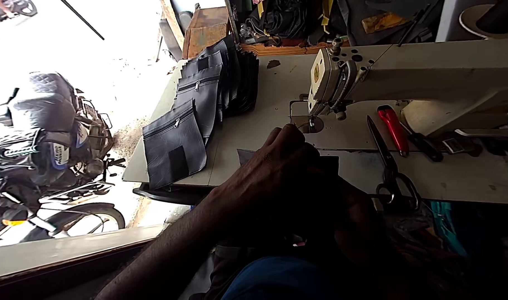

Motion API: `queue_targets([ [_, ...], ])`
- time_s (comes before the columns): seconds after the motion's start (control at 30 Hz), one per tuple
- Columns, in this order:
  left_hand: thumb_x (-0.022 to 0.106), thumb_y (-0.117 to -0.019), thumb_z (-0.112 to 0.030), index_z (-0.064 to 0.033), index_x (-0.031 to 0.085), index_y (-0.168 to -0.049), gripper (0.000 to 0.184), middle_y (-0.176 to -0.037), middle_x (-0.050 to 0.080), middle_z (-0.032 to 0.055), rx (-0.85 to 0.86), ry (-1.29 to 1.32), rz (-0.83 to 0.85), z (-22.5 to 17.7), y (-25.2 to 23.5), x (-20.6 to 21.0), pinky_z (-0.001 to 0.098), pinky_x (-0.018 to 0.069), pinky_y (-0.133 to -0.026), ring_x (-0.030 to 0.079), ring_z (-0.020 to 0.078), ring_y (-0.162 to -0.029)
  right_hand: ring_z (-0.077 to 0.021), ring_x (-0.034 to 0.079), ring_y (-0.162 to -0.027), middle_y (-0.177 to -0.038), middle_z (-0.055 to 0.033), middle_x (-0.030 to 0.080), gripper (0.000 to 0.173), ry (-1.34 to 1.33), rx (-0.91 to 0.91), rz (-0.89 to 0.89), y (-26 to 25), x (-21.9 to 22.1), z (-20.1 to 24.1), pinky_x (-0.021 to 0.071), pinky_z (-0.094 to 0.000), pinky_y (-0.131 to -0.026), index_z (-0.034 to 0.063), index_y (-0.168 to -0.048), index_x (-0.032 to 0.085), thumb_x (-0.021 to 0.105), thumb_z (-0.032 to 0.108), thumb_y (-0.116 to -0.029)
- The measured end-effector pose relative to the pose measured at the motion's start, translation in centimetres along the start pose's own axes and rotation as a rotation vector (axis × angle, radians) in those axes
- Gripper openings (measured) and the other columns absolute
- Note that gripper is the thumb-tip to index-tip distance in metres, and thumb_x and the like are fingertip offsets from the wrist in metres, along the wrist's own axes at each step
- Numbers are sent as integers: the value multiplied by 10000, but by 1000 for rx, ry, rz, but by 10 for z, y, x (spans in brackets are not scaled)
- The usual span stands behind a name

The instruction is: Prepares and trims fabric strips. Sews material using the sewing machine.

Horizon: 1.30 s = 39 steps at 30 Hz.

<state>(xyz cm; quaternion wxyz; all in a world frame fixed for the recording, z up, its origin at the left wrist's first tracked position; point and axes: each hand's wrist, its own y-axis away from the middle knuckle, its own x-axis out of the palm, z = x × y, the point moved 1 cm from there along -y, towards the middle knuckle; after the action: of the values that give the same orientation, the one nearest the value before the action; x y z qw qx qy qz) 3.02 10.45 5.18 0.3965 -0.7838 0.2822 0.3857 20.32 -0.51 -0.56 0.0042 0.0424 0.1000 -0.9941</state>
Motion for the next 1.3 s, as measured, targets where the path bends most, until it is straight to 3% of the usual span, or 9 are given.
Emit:
queue_targets([
  [0.17,592,-1031,-338,-138,702,-994,231,-1141,602,45,33,-41,-19,-2,-5,-3,308,481,-841,549,196,-1048,-142,698,-908,-1017,-64,689,310,-195,42,2,0,-3,4,616,-319,-795,105,-1257,639,431,278,-1105],
  [0.27,559,-1052,-245,-64,684,-1038,220,-1035,679,69,83,-54,-90,2,-9,-15,358,518,-917,633,216,-1046,-112,697,-914,-1016,-5,705,501,-143,80,22,1,-6,10,616,-305,-791,150,-1243,650,598,576,-984],
  [0.37,546,-1056,-198,-56,667,-1079,188,-895,657,77,109,-206,-145,1,-20,-48,347,536,-744,648,203,-855,-95,704,-739,-861,15,723,288,27,119,52,8,3,18,623,-274,-634,119,-1063,699,726,389,-966],
  [0.5,513,-1070,-275,-109,671,-1075,229,-898,651,52,26,-284,21,23,-46,-57,393,543,-746,652,219,-878,-120,706,-926,-1015,-63,713,267,-259,201,191,20,14,25,618,-298,-818,-1,-1183,635,542,228,-1082],
  [0.63,541,-1062,-296,-74,692,-1070,269,-982,662,110,-66,-116,323,93,-58,40,476,570,-860,668,284,-961,-256,711,-1032,-1109,-175,709,284,-468,573,0,29,18,-37,607,-416,-931,-13,-1234,628,522,202,-1082],
  [0.77,575,-1050,-283,-58,693,-1069,255,-1010,649,112,-77,27,298,129,-46,122,434,562,-914,653,272,-999,-258,729,-774,-879,-189,732,240,-382,742,-241,38,9,-83,630,-385,-742,-36,-1114,651,747,85,-930],
  [1.0,647,-1007,-304,-100,736,-1012,223,-974,696,47,-116,105,201,132,-51,125,394,549,-893,658,206,-975,-213,753,-832,-934,-118,762,270,-211,726,-165,50,7,-93,651,-346,-752,10,-1107,700,744,228,-954],
  [1.13,690,-982,-264,-92,757,-1001,186,-960,724,33,-142,184,200,135,-54,123,370,582,-864,695,138,-916,-161,651,-651,-758,-67,694,241,-108,669,-151,59,11,-98,551,-293,-599,46,-957,705,659,277,-1010],
  [1.3,691,-980,-240,-97,772,-992,165,-938,737,20,-143,195,205,134,-57,119,336,578,-849,700,110,-893,-148,600,-618,-725,-49,646,241,-111,628,-109,59,8,-94,512,-283,-567,53,-967,708,608,261,-1036],
])
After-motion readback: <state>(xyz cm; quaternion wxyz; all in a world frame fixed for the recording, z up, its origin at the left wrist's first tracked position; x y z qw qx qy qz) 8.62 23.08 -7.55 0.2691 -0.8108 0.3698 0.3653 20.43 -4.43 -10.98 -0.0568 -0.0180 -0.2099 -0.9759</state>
